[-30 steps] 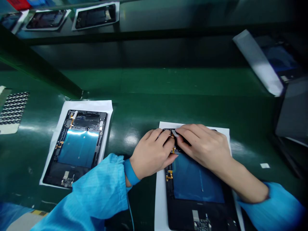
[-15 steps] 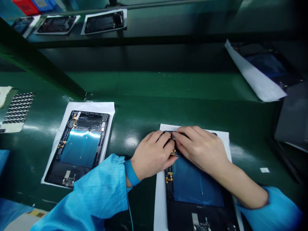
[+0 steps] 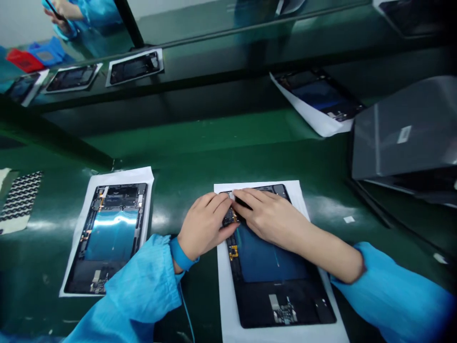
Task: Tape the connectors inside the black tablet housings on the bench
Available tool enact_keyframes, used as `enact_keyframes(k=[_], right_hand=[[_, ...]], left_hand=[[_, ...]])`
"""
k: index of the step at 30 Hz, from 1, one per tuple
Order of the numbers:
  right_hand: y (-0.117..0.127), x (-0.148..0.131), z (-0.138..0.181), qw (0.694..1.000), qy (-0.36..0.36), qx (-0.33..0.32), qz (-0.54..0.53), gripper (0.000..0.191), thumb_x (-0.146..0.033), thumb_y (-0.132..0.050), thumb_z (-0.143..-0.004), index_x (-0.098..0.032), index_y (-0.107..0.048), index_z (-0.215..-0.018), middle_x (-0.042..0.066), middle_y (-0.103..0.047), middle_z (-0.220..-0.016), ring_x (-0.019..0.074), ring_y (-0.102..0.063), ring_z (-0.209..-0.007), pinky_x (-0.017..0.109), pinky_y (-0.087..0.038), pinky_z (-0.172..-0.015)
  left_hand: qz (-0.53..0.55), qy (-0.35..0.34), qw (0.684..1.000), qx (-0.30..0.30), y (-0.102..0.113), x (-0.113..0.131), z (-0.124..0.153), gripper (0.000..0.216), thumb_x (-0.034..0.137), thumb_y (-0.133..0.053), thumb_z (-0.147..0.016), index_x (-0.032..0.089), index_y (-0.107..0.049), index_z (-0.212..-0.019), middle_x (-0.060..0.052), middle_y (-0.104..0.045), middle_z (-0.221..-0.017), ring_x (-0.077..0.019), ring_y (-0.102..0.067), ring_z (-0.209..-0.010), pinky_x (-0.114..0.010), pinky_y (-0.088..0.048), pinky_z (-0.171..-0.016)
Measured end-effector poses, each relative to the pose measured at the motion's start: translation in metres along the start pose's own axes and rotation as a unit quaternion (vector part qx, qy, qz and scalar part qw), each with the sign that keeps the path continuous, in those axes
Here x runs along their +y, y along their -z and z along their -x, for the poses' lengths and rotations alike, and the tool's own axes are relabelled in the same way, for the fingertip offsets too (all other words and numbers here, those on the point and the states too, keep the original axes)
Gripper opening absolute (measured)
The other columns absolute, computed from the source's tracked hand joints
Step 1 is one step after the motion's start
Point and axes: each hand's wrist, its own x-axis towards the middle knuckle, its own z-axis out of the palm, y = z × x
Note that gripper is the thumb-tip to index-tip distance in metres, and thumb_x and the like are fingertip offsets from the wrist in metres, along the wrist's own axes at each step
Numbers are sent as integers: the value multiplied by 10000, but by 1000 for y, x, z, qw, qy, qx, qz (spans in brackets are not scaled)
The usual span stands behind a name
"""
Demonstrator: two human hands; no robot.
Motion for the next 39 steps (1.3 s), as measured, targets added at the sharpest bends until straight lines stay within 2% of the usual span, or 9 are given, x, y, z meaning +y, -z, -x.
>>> enact_keyframes(k=[5, 8, 11, 14, 20, 25, 29, 32, 39], right_hand=[[4, 19, 55, 995, -3, 65, -75, 248, -131, -505, -865, -142, -648, -1068, 105, -597, -1184, 252, -534, -1093, 407, -489, -892], [6, 38, 83, 991, -40, 102, -77, 222, -130, -470, -894, -136, -652, -1022, 107, -623, -1109, 234, -562, -1029, 383, -505, -837], [6, 52, 93, 987, -79, 103, -94, 218, -140, -448, -909, -162, -652, -984, 87, -626, -1050, 207, -576, -961, 350, -503, -795], [4, 58, 90, 984, -109, 75, -119, 208, -141, -470, -889, -176, -650, -988, 80, -604, -1041, 197, -571, -912, 340, -487, -782], [8, 59, 85, 979, -122, 44, -156, 189, -151, -508, -881, -181, -635, -1018, 65, -579, -1074, 209, -528, -928, 347, -439, -783], [12, 60, 84, 979, -127, 23, -158, 124, -170, -543, -868, -180, -625, -960, 59, -572, -1010, 218, -510, -916, 344, -413, -756], [14, 60, 84, 979, -122, 29, -159, 113, -182, -553, -871, -179, -619, -962, 67, -573, -1018, 217, -507, -915, 340, -410, -759], [14, 59, 85, 979, -123, 35, -159, 128, -183, -569, -857, -177, -616, -975, 71, -572, -1049, 219, -506, -927, 342, -413, -769], [20, 57, 83, 978, -132, 19, -161, 119, -172, -573, -837, -184, -621, -945, 58, -580, -1058, 219, -519, -933, 347, -422, -774]], left_hand=[[-85, -24, 995, -49, 9, 8, -4, 413, 338, -541, -887, 117, -540, -1236, -104, -544, -1309, -291, -486, -1091, -444, -459, -912], [-140, -41, 983, -110, 28, 16, -23, 347, 340, -572, -865, 106, -609, -1119, -123, -626, -1156, -273, -562, -954, -422, -478, -827], [-187, -67, 965, -171, 48, 29, -67, 219, 346, -631, -826, 134, -652, -779, -84, -656, -774, -241, -603, -754, -395, -473, -742], [-211, -111, 961, -139, 51, 52, -129, 212, 332, -609, -844, 141, -628, -753, -74, -630, -740, -248, -610, -779, -374, -463, -716], [-195, -105, 971, -89, -2, 95, -264, 231, 308, -558, -891, 113, -622, -998, -109, -623, -1008, -255, -587, -981, -347, -483, -798], [-210, -48, 969, -119, -44, 95, -333, 226, 246, -552, -905, 87, -608, -1056, -128, -601, -1080, -247, -582, -1020, -366, -505, -825], [-226, -13, 964, -142, -55, 83, -348, 282, 316, -563, -918, 127, -569, -1128, -92, -589, -1124, -208, -598, -979, -409, -517, -836], [-238, -12, 959, -156, -47, 72, -345, 294, 330, -566, -917, 135, -565, -1137, -87, -589, -1124, -206, -600, -973, -409, -521, -834], [-259, -5, 948, -187, -6, 32, -296, 279, 331, -561, -920, 140, -571, -1124, -79, -597, -1102, -199, -603, -958, -405, -521, -831]])
